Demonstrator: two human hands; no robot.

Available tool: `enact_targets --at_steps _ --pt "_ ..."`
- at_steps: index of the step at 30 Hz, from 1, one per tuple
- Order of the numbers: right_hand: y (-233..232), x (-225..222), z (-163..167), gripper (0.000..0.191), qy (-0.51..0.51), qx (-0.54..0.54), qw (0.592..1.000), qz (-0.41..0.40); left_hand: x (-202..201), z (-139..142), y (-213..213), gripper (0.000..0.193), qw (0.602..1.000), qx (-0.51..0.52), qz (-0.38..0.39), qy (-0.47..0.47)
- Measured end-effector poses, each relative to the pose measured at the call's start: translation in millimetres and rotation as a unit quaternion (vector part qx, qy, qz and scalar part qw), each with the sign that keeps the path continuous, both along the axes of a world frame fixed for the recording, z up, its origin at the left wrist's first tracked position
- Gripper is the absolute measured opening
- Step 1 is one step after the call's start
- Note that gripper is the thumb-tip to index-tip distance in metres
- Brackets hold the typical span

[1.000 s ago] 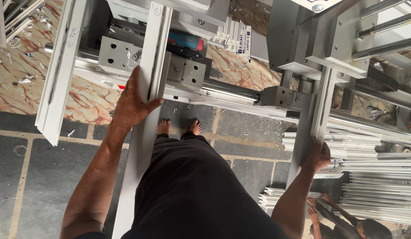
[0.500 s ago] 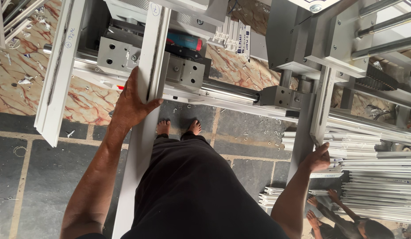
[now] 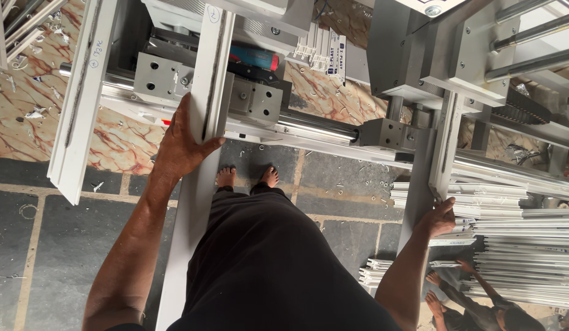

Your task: The person assembles white plastic window frame profiles using a corner-cutting machine and a utility knife. They position profiles in the machine, cut corners, and then trim edges to create clean joints. The person handles multiple frame pieces and uses a knife to refine the corners.

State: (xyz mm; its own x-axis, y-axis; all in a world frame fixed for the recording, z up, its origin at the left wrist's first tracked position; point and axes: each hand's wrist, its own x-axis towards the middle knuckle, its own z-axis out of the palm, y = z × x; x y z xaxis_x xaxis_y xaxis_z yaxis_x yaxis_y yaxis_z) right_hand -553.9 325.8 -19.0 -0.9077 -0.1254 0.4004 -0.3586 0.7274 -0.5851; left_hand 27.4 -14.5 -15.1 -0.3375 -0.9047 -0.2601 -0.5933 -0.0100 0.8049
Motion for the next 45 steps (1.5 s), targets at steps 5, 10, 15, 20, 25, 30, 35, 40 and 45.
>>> enact_targets --at_steps 5,10,15,20,25,30,35,40,45 --pt "-0.1 -0.2 0.1 0.081 0.003 0.008 1.0 0.009 0.7 -3.0 0.7 0.127 1.0 -0.011 -0.001 0.006" --pt "-0.6 -1.3 0.7 0.082 0.01 -0.005 1.0 0.012 0.7 -4.5 0.4 0.126 1.0 -0.02 -0.003 0.017" --pt "0.3 -1.5 0.5 0.085 0.004 -0.006 1.0 0.007 -0.9 -1.8 0.5 0.125 0.999 -0.021 -0.002 0.025" --pt "0.5 -1.8 -0.1 0.084 -0.004 -0.016 1.0 0.001 -1.8 -0.4 0.3 0.125 1.0 -0.02 -0.001 0.022" --pt "-1.5 -2.7 0.6 0.083 -0.016 -0.017 1.0 0.003 -1.4 -1.7 -0.1 0.126 1.0 -0.024 -0.001 0.015" --pt "-3.3 -2.4 0.3 0.081 -0.005 0.003 1.0 0.008 -0.2 -1.7 0.2 0.127 1.0 -0.024 0.001 0.011" --pt "-5.2 -4.2 0.0 0.08 0.075 0.022 0.995 0.061 0.2 -1.3 0.1 0.127 1.0 -0.017 0.002 0.007" --pt "-7.6 -4.1 0.3 0.091 0.105 0.005 0.988 0.116 0.4 -3.8 1.6 0.127 1.0 -0.019 0.001 0.014" --pt "-7.1 -1.0 0.1 0.084 0.021 0.019 0.997 0.074 0.9 -7.3 3.0 0.125 0.999 -0.032 -0.003 0.025"
